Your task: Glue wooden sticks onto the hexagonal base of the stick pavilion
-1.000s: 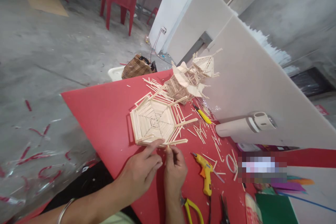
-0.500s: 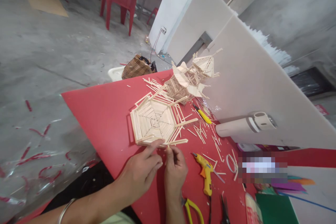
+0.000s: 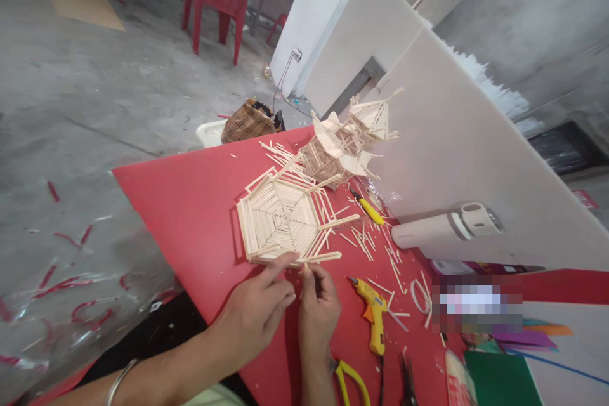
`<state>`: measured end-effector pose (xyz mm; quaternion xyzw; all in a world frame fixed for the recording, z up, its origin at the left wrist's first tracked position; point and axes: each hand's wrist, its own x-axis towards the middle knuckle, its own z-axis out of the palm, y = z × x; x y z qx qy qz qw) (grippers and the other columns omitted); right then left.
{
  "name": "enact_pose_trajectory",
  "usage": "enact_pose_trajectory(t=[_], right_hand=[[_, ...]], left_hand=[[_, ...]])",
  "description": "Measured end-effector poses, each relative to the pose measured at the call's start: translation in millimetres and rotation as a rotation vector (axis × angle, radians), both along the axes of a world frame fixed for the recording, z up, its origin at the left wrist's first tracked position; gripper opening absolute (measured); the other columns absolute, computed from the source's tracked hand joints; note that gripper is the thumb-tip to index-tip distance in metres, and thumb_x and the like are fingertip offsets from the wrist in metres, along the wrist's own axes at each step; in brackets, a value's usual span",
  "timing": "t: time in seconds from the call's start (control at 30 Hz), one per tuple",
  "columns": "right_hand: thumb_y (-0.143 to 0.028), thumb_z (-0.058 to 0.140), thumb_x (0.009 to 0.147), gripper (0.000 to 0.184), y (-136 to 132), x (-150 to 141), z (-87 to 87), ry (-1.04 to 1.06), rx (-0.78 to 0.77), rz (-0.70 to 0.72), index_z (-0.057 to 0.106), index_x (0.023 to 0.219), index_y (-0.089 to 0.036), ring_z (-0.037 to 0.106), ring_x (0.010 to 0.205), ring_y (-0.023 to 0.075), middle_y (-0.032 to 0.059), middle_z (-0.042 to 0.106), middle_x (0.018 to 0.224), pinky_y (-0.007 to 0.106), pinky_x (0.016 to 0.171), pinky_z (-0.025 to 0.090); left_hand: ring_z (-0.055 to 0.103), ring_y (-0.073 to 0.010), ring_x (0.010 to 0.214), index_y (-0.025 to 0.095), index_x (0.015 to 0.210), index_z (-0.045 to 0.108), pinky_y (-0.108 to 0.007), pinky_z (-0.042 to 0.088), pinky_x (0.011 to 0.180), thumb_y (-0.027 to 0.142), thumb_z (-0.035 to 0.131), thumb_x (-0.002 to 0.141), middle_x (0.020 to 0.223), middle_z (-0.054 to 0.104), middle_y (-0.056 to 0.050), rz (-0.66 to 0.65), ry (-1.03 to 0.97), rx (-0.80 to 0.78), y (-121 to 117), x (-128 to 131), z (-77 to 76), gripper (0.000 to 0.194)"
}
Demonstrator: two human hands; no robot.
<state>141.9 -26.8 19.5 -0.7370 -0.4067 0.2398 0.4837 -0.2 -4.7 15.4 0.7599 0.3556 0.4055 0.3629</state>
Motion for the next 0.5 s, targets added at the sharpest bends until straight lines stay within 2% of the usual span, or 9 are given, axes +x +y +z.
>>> enact_pose_trajectory(t=[0.23,0.5], right_hand=[[-0.049,0.063,0.086,0.033,0.0,0.3,-0.8,0.017,0.005,0.000,0.071,0.088,-0.017,0.065,0.081,0.0188,0.0049,0.073,0.085,0.027,0.076,0.050],[-0.050,0.063,0.086,0.034,-0.1,0.3,-1.0,0.010,-0.008,-0.003,0.071,0.089,-0.017,0.065,0.082,0.0191,0.0054,0.073,0.087,0.027,0.076,0.050]], left_hand=[[0.069,-0.0205,0.103,0.019,0.083,0.061,-0.030,0.055,0.080,0.015,0.041,0.096,0.146,0.052,-0.015,-0.011,0.017,0.000,-0.6,-0.5,-1.0,0.024],[0.065,-0.0219,0.113,0.020,0.081,0.060,-0.030,0.054,0.082,0.014,0.042,0.096,0.141,0.056,-0.015,-0.015,0.001,0.005,0.1,0.7,-0.7,0.024]])
